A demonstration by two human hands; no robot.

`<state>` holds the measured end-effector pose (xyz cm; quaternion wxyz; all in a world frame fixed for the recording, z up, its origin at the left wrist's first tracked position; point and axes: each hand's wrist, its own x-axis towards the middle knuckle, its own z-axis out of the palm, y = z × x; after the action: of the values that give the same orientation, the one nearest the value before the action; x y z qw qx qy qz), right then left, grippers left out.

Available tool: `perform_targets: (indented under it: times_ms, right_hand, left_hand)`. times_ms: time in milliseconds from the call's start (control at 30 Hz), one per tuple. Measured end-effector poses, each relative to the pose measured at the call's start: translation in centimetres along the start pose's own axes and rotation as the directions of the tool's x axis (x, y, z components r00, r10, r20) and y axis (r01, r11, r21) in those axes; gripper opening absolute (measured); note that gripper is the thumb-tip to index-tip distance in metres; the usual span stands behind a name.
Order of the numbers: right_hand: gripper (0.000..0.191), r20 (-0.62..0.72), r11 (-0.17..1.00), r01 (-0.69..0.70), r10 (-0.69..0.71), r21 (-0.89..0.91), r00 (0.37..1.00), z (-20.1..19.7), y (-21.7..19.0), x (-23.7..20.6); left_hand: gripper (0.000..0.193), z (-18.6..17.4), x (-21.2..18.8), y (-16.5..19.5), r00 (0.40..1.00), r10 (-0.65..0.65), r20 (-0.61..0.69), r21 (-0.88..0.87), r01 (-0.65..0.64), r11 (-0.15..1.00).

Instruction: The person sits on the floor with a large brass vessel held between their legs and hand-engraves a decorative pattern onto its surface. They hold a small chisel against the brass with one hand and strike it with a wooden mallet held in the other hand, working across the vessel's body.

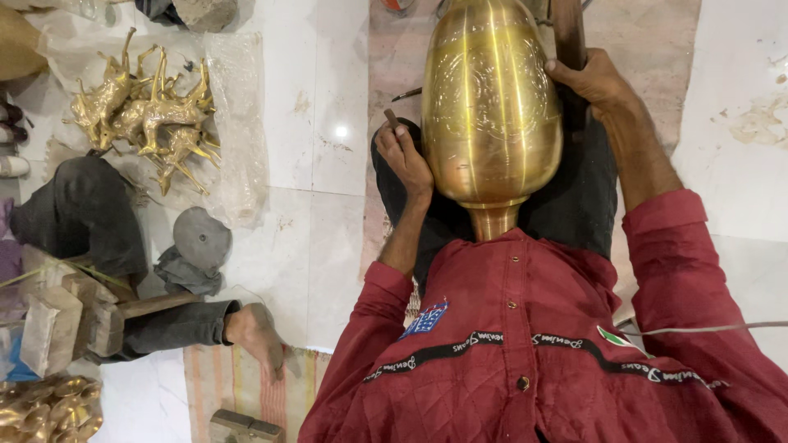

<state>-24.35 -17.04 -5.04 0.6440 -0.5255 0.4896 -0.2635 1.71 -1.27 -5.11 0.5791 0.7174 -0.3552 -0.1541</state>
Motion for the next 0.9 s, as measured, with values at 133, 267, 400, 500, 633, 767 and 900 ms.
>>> perform_targets:
  times_ms: [133, 267, 400, 500, 633, 767, 900]
  right_hand:
    - [0.063, -0.076, 0.976, 0.046, -0.063, -0.211, 0.995, 0.2, -0.4, -0.9]
    - [0.063, -0.130, 0.890, 0.054, -0.126, -0.452, 0.984, 0.8, -1.5, -2.0]
    - [0.071, -0.162, 0.776, 0.027, -0.165, -0.630, 0.973, 1.7, -2.3, -2.5]
    - [0.073, -0.163, 0.732, 0.043, -0.207, -0.680, 0.965, 2.1, -2.5, -2.5]
    - [0.071, -0.180, 0.737, 0.016, -0.185, -0.676, 0.966, 2.0, -2.7, -2.8]
    - [0.059, -0.175, 0.910, -0.043, -0.033, -0.412, 0.984, 0.6, -2.7, -3.4]
    - [0.059, -0.119, 0.993, -0.073, 0.062, -0.089, 0.991, -1.4, -2.2, -3.1]
  left_hand:
    - [0.038, -0.5, 0.6, -0.3, 0.992, 0.124, 0.017, 0.116, -0.125, 0.985]
    - [0.034, -0.8, 1.0, -0.2, 0.984, 0.168, 0.066, 0.152, -0.177, 0.972]
    - [0.030, -0.9, 1.5, 0.2, 0.984, 0.142, 0.108, 0.249, -0.166, 0.954]
    - [0.031, -0.9, 1.6, 0.6, 0.981, 0.169, 0.098, 0.290, -0.191, 0.938]
    - [0.031, -0.8, 1.6, 1.1, 0.979, 0.154, 0.134, 0.291, -0.188, 0.938]
    - [0.030, -1.0, 1.5, 1.1, 0.985, 0.142, 0.099, 0.251, -0.163, 0.954]
    - [0.034, -0.8, 1.3, 0.8, 0.998, 0.069, -0.014, 0.126, -0.067, 0.990]
